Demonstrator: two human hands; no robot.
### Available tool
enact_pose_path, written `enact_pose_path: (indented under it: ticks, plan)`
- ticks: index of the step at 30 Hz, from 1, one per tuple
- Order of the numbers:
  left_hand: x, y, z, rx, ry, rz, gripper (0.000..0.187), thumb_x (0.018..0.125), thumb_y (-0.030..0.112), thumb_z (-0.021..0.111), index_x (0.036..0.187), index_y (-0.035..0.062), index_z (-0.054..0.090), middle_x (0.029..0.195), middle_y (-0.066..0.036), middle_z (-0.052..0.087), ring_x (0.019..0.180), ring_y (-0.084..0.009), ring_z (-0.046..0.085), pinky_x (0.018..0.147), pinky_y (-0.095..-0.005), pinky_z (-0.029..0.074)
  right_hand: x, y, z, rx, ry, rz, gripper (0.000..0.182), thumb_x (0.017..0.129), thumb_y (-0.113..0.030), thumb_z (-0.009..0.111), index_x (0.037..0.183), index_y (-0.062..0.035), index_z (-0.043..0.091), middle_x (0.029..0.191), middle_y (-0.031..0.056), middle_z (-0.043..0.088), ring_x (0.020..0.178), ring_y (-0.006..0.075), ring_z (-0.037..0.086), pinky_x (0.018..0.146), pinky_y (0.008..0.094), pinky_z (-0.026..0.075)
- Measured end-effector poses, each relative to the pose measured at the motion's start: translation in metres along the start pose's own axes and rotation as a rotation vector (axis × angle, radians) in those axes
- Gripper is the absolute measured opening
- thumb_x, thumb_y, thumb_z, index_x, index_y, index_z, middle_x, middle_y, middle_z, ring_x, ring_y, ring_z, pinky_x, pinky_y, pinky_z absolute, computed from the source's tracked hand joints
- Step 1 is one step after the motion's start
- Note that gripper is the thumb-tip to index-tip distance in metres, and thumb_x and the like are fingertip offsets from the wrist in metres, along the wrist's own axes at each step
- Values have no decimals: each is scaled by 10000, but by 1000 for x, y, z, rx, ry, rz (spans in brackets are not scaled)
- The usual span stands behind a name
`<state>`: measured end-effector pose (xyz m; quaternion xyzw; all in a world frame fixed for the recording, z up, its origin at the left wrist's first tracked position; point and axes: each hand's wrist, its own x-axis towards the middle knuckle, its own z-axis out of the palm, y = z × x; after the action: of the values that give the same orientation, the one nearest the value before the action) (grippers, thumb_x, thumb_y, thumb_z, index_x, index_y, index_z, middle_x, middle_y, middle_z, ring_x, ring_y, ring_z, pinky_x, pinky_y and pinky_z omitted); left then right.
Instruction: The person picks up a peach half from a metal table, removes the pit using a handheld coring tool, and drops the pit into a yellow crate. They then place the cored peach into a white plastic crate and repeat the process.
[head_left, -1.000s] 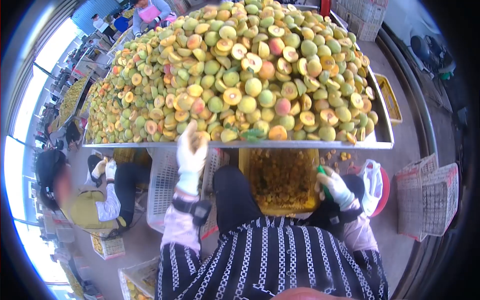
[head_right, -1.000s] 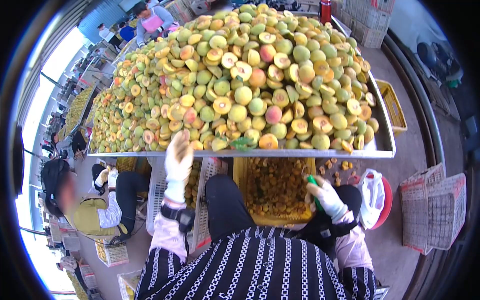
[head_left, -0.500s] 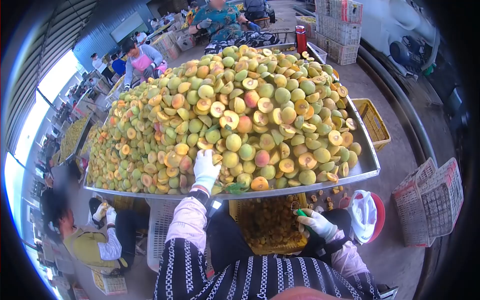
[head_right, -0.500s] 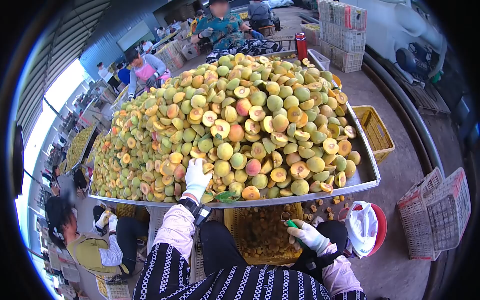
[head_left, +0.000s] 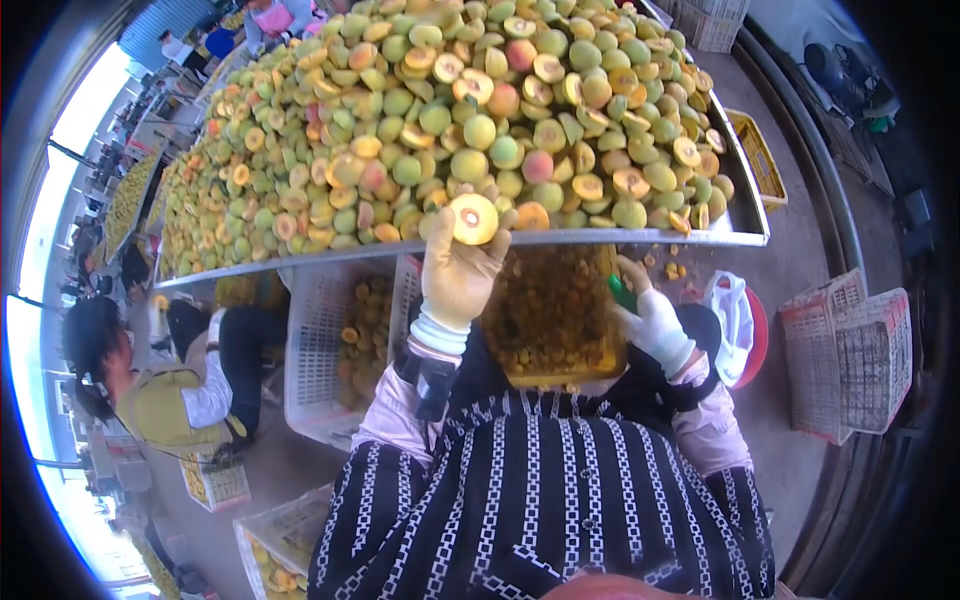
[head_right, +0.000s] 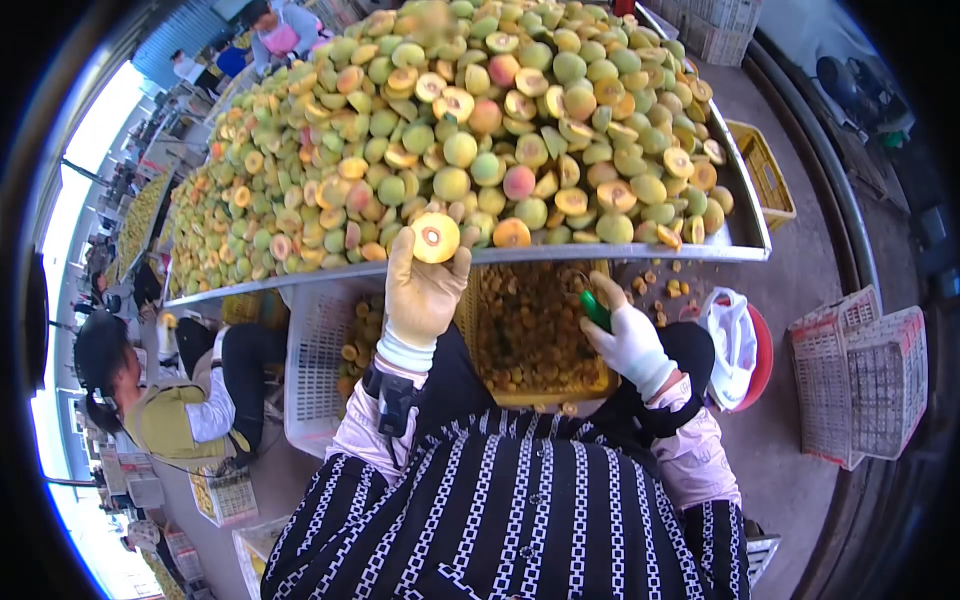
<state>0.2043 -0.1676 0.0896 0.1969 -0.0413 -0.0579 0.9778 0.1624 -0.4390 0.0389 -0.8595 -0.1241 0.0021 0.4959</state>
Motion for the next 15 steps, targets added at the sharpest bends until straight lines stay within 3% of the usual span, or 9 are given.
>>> enact_pose_path:
  ticks: [4, 5, 6, 7, 8, 10, 11, 15]
  plan:
    - [-28, -21, 2, 169, -4, 21, 436, 975, 361, 452, 1262, 36, 498, 1227, -145, 582, 967, -266, 646, 785, -322, 553, -3, -82, -5, -180, 25, -317, 468, 801, -110, 670, 1242, -60, 521, 935, 160, 610, 829, 348, 630, 708, 373, 514]
    - [-31, -25, -1, 266, -56, 51, 454, 977, 394, 425, 1254, 44, 506, 1212, -156, 587, 907, -250, 656, 737, -293, 548, -3, -98, -4, -248, 66, -398, 467, 788, -127, 684, 1232, -81, 546, 807, 117, 589, 685, 307, 617, 604, 359, 502]
    - [-35, -30, -3, 365, -106, 80, 475, 979, 427, 398, 1247, 52, 514, 1197, -167, 591, 847, -234, 666, 690, -264, 543, -4, -112, -5, -360, 25, -414, 516, 750, -52, 691, 1243, -39, 539, 768, 112, 590, 625, 293, 592, 566, 351, 469]
    - [-39, -36, 12, 412, 41, 83, 565, 962, 520, 363, 1227, 51, 536, 1080, -154, 655, 801, -201, 664, 584, -227, 475, -4, -118, -2, -396, 37, -420, 527, 749, -66, 695, 1250, -35, 534, 751, 107, 589, 609, 288, 589, 553, 355, 463]
    - [-43, -38, 22, 408, 43, 77, 565, 962, 520, 363, 1227, 51, 536, 1080, -154, 655, 801, -201, 664, 584, -227, 475, -5, -121, 2, -433, 49, -425, 539, 749, -80, 700, 1258, -31, 530, 734, 102, 589, 593, 283, 585, 540, 359, 458]
    - [-50, -41, 31, 611, 100, 128, 506, 988, 456, 334, 1243, 48, 490, 1156, -162, 597, 990, -227, 621, 860, -314, 487, -7, -125, 10, -461, 47, -422, 535, 754, -90, 697, 1257, -25, 526, 731, 105, 589, 586, 286, 587, 537, 362, 461]
    - [-51, -42, 30, 573, 96, 116, 501, 1003, 440, 297, 1240, 37, 476, 1131, -159, 598, 1054, -237, 593, 937, -346, 447, -8, -127, 14, -486, 49, -427, 531, 760, -100, 695, 1256, -19, 523, 727, 109, 589, 580, 289, 589, 534, 365, 465]
    - [-51, -48, 29, 532, 40, 223, 477, 1022, 398, 268, 1208, 13, 481, 1102, -166, 604, 1046, -240, 596, 940, -357, 451, -10, -129, 22, -485, 27, -399, 520, 771, -117, 688, 1253, -18, 519, 738, 117, 602, 579, 294, 600, 526, 368, 473]
